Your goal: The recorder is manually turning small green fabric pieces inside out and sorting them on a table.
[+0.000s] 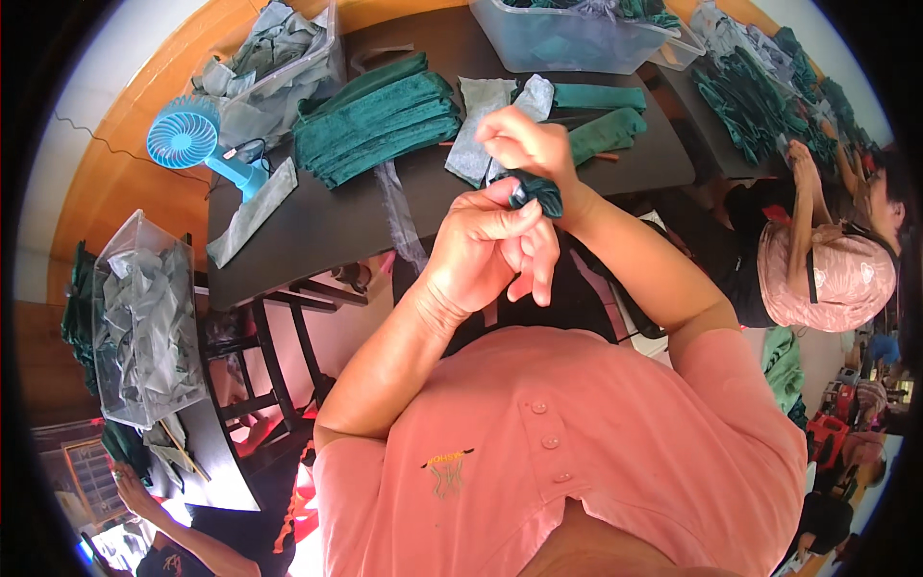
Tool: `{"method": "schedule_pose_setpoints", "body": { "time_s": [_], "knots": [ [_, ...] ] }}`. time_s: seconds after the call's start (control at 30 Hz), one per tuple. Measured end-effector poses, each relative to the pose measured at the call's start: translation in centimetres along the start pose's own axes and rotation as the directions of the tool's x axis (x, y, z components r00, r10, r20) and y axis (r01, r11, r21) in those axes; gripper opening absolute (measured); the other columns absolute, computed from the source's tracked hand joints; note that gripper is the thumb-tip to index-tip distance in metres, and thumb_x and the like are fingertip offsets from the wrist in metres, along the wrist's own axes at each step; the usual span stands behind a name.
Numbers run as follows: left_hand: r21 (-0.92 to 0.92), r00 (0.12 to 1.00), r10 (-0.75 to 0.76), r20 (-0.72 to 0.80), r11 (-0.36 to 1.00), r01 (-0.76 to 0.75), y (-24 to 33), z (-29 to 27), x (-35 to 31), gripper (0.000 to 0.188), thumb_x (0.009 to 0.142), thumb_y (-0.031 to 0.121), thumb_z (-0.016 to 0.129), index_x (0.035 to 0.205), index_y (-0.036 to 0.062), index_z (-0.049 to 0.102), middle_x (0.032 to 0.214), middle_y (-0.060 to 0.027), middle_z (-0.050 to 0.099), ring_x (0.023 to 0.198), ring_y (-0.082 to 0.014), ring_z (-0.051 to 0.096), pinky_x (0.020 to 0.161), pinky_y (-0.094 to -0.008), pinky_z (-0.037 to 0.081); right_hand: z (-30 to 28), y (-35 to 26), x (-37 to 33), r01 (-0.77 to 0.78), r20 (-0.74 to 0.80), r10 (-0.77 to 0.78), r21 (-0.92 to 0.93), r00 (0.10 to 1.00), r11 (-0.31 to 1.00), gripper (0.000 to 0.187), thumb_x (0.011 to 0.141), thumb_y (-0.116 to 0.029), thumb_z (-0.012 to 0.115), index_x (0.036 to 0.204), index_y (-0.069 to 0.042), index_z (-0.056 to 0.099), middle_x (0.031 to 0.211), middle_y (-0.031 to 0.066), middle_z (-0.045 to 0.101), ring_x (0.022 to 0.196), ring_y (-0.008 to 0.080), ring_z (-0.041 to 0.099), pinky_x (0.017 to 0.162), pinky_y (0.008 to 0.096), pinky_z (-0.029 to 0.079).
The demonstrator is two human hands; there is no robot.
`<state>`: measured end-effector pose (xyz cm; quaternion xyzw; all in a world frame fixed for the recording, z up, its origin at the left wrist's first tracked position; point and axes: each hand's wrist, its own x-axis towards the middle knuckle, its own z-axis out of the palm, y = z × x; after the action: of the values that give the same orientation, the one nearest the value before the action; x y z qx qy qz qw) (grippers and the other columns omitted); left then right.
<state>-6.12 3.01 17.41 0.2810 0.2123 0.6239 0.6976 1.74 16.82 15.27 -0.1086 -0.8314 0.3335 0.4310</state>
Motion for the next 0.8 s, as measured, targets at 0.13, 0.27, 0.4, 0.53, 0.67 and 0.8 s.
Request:
{"method": "schedule_pose_setpoints", "body": {
  "time_s": [0.13, 0.27, 0.4, 0.53, 0.67, 0.8],
  "knots": [
    [-0.065, 0.991, -0.096, 0.092, 0.993, 0.102, 0.0, 1.2, -0.2, 0.031, 0.094, 0.021, 0.056, 0.076, -0.0047, 0.058, 0.062, -0.0243, 0.059, 0.041, -0.0311, 0.058, 0.030, -0.0312, 0.040, 2.2, 0.4, 2.1, 0.224, 0.130, -0.232, 0.070, 0.964, 0.972, 0.008, 0.088, -0.008, 0.062, 0.095, -0.004, 0.059, 0.070, 0.0042, 0.059, 0.061, 0.0088, 0.055, 0.057, 0.0257, 0.045],
    [0.130, 0.968, -0.017, 0.249, 0.991, -0.016, 2.1, 0.7, 1.1, 0.063, 0.102, 0.041, 0.040, 0.079, -0.0150, 0.059, 0.078, -0.0305, 0.063, 0.043, -0.0295, 0.058, 0.039, -0.0315, 0.047, 1.8, -1.0, 5.0, -0.010, 0.252, -0.039, 0.189, 0.967, 0.982, 0.009, 0.087, -0.009, 0.064, 0.091, -0.003, 0.059, 0.072, 0.0027, 0.061, 0.067, 0.0084, 0.058, 0.059, 0.0237, 0.045],
    [0.179, 0.975, 0.090, 0.201, 0.976, -0.127, 2.7, -1.2, 1.3, 0.074, 0.102, 0.050, 0.028, 0.089, -0.0170, 0.056, 0.080, -0.0260, 0.063, 0.043, -0.0249, 0.054, 0.048, -0.0305, 0.046, -2.2, -2.5, 5.3, -0.122, 0.047, 0.113, 0.444, 0.993, 0.888, 0.012, 0.082, -0.011, 0.071, 0.088, -0.003, 0.064, 0.081, -0.0011, 0.061, 0.074, 0.0046, 0.053, 0.065, 0.0214, 0.042],
    [0.026, 0.985, 0.066, 0.161, 0.997, -0.071, 2.5, -2.5, 0.7, 0.069, 0.103, 0.047, 0.029, 0.076, -0.0101, 0.059, 0.083, -0.0294, 0.062, 0.046, -0.0273, 0.056, 0.045, -0.0309, 0.045, -7.6, -4.5, 4.8, 0.138, 0.193, -0.202, 0.303, 0.960, 0.943, 0.019, 0.072, -0.004, 0.071, 0.090, -0.005, 0.064, 0.084, 0.0007, 0.062, 0.073, 0.0089, 0.055, 0.061, 0.0236, 0.041],
    [0.111, 0.983, 0.004, 0.185, 0.994, -0.025, 2.1, -2.3, 0.9, 0.077, 0.100, 0.056, 0.028, 0.087, -0.0146, 0.057, 0.076, -0.0225, 0.062, 0.045, -0.0238, 0.054, 0.044, -0.0290, 0.042, -7.6, -5.1, 4.4, 0.321, 0.196, -0.341, 0.125, 0.919, 0.939, 0.023, 0.069, 0.000, 0.070, 0.089, -0.006, 0.062, 0.083, 0.0013, 0.060, 0.068, 0.0118, 0.055, 0.056, 0.0262, 0.042],
    [0.206, 0.995, 0.006, 0.102, 0.978, -0.027, 2.0, -1.4, 0.8, 0.077, 0.099, 0.057, 0.030, 0.087, -0.0139, 0.058, 0.078, -0.0221, 0.062, 0.048, -0.0238, 0.056, 0.042, -0.0284, 0.042, -7.8, -5.7, 4.2, 0.298, 0.192, -0.305, 0.066, 0.933, 0.952, 0.023, 0.067, 0.003, 0.067, 0.087, -0.006, 0.060, 0.080, 0.0023, 0.058, 0.064, 0.0136, 0.054, 0.052, 0.0283, 0.042]
  ]
}}
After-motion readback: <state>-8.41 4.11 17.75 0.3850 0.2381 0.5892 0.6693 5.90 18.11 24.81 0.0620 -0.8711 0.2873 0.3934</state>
